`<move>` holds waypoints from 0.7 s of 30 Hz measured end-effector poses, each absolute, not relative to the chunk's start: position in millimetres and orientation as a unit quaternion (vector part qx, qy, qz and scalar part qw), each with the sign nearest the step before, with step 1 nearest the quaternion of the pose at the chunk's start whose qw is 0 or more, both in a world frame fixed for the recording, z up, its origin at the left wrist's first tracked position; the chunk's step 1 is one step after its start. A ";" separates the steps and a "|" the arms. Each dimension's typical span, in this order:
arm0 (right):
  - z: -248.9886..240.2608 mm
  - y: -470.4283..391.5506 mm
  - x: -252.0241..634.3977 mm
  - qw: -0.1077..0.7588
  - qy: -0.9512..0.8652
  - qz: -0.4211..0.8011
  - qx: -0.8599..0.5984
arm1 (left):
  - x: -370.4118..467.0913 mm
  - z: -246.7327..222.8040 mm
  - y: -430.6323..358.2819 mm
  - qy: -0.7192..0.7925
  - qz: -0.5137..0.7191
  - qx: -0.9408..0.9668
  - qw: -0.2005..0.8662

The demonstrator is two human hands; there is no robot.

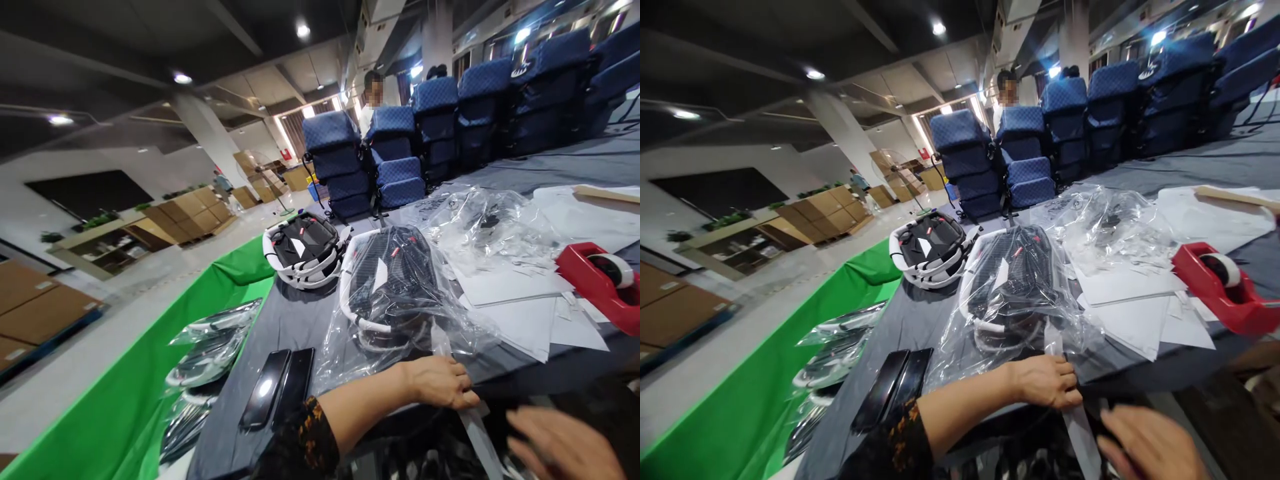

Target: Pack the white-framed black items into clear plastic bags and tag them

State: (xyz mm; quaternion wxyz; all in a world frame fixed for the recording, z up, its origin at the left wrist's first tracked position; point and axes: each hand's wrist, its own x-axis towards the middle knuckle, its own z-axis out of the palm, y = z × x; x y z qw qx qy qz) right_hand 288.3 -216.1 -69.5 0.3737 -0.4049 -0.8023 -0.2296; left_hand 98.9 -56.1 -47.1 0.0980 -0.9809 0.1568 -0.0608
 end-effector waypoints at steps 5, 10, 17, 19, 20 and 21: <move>-22.9 -119.8 284.6 0.378 -0.756 -0.225 -0.484 | 79.2 -61.3 -56.2 0.151 -0.192 -0.960 0.136; 20.5 -57.7 294.0 0.537 -0.664 -0.102 -0.510 | 75.4 -42.6 -53.1 -0.126 -0.426 -0.894 -0.060; 39.6 -48.8 300.4 0.571 -0.618 -0.200 -0.502 | 140.5 24.8 20.3 -0.423 -0.173 -0.870 -0.184; 33.3 -55.5 305.4 0.566 -0.618 -0.221 -0.499 | 158.1 30.6 41.3 -0.435 -0.112 -0.881 -0.147; 29.5 -59.1 309.5 0.565 -0.613 -0.229 -0.503 | 165.2 29.3 47.8 -0.437 -0.100 -0.884 -0.135; 25.7 -62.7 313.8 0.566 -0.606 -0.235 -0.508 | 171.4 25.3 51.2 -0.433 -0.092 -0.888 -0.126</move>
